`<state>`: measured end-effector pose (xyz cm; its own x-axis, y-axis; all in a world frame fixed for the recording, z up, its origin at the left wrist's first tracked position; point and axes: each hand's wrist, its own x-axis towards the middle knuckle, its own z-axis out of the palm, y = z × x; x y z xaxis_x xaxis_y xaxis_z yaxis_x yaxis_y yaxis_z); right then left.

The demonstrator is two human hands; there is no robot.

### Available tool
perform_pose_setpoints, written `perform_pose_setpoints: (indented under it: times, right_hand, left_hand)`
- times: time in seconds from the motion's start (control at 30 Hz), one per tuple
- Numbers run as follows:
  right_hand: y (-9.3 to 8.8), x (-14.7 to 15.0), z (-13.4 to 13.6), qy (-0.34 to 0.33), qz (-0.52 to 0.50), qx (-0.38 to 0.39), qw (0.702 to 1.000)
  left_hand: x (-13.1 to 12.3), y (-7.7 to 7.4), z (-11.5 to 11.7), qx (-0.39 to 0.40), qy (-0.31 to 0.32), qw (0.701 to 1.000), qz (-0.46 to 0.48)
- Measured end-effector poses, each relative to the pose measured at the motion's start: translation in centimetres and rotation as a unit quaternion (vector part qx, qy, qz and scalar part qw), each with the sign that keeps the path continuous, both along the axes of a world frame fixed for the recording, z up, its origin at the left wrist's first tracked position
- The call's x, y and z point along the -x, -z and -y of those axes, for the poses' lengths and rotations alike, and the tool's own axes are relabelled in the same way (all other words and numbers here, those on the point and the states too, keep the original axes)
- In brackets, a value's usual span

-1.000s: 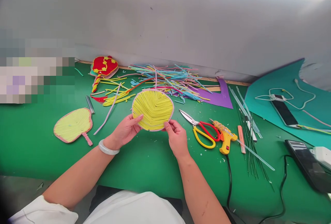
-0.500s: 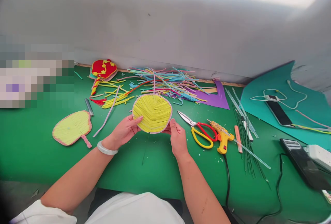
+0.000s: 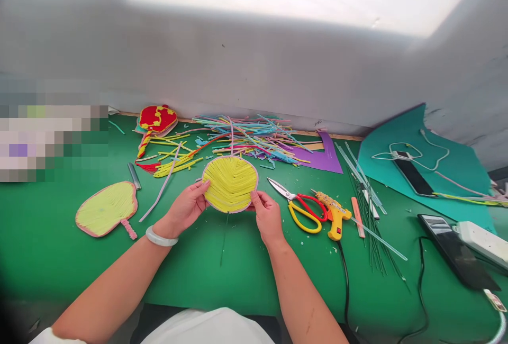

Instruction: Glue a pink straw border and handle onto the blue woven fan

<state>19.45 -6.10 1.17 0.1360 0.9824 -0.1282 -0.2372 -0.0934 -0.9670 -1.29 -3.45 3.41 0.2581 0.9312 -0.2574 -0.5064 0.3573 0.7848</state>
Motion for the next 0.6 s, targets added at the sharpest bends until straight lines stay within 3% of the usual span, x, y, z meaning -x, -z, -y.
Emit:
perform_pose_setpoints:
  times: [0.6]
  right_hand:
    - [-0.43, 0.16, 0.12, -0.128, -0.038, 0.037, 0.99]
  left_hand:
    - [0.36, -0.03, -0.28, -0.009, -0.051, 0.998, -0.024]
